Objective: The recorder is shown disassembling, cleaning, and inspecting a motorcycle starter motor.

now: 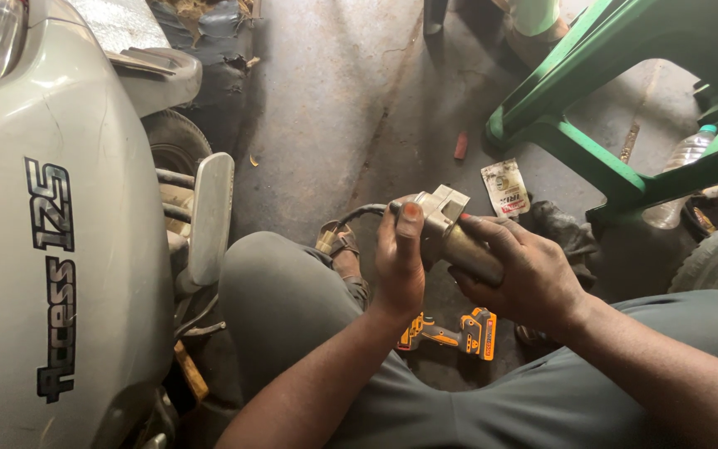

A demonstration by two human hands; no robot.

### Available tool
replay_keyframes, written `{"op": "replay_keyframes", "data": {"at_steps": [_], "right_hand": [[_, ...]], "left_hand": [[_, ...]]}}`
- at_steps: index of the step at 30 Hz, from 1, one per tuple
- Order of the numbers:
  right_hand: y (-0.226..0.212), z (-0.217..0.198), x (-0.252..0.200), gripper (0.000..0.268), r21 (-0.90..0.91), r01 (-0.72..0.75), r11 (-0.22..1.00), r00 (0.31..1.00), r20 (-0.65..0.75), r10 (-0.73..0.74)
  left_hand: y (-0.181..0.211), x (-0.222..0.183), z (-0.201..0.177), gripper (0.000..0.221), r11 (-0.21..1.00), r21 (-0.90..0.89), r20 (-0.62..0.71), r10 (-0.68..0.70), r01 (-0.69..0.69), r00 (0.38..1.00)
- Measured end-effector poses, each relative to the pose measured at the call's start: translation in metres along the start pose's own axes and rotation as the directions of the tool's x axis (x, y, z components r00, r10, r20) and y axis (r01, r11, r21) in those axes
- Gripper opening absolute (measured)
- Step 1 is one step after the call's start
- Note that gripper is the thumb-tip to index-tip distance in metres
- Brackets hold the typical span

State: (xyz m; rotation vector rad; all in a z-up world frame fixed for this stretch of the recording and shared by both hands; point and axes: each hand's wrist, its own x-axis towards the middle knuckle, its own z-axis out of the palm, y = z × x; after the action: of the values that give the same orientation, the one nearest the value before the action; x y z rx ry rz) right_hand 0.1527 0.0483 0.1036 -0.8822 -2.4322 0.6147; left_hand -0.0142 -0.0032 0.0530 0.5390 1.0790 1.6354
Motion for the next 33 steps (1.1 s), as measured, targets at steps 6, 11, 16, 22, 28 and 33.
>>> {"op": "replay_keyframes", "data": {"at_steps": [6, 11, 16, 22, 28, 33], "right_hand": [[0.002, 0.002, -0.002, 0.069, 0.037, -0.096, 0.995, 0.995, 0.022, 0.095], [0.001, -0.002, 0.004, 0.068, 0.085, -0.171, 0.982, 0.985, 0.043, 0.168], [-0.003, -0.010, 0.011, 0.066, 0.121, -0.269, 0.955, 0.962, 0.087, 0.260], [-0.005, -0.018, 0.014, 0.061, 0.217, -0.343, 0.914, 0.939, 0.068, 0.336], [-0.010, -0.031, 0.004, 0.066, 0.231, -0.427, 0.874, 0.904, 0.087, 0.418], [-0.006, -0.048, -0.006, 0.074, 0.515, -0.446, 0.733, 0.895, 0.247, 0.371]], "left_hand": [[0.001, 0.001, 0.001, 0.056, 0.998, -0.021, -0.001, -0.054, 0.054, 0.999], [-0.008, 0.006, -0.004, 0.057, 0.998, -0.032, -0.010, -0.060, 0.059, 0.998], [0.001, 0.011, -0.006, 0.057, 0.980, -0.139, 0.006, -0.142, 0.141, 0.990], [0.023, 0.009, -0.002, 0.045, 0.961, -0.191, 0.184, -0.164, 0.199, 0.969], [0.022, 0.012, -0.001, 0.045, 0.980, -0.053, 0.227, -0.174, 0.191, 0.958], [0.029, 0.008, -0.002, 0.048, 0.904, -0.220, 0.264, -0.306, 0.366, 0.915]]}}
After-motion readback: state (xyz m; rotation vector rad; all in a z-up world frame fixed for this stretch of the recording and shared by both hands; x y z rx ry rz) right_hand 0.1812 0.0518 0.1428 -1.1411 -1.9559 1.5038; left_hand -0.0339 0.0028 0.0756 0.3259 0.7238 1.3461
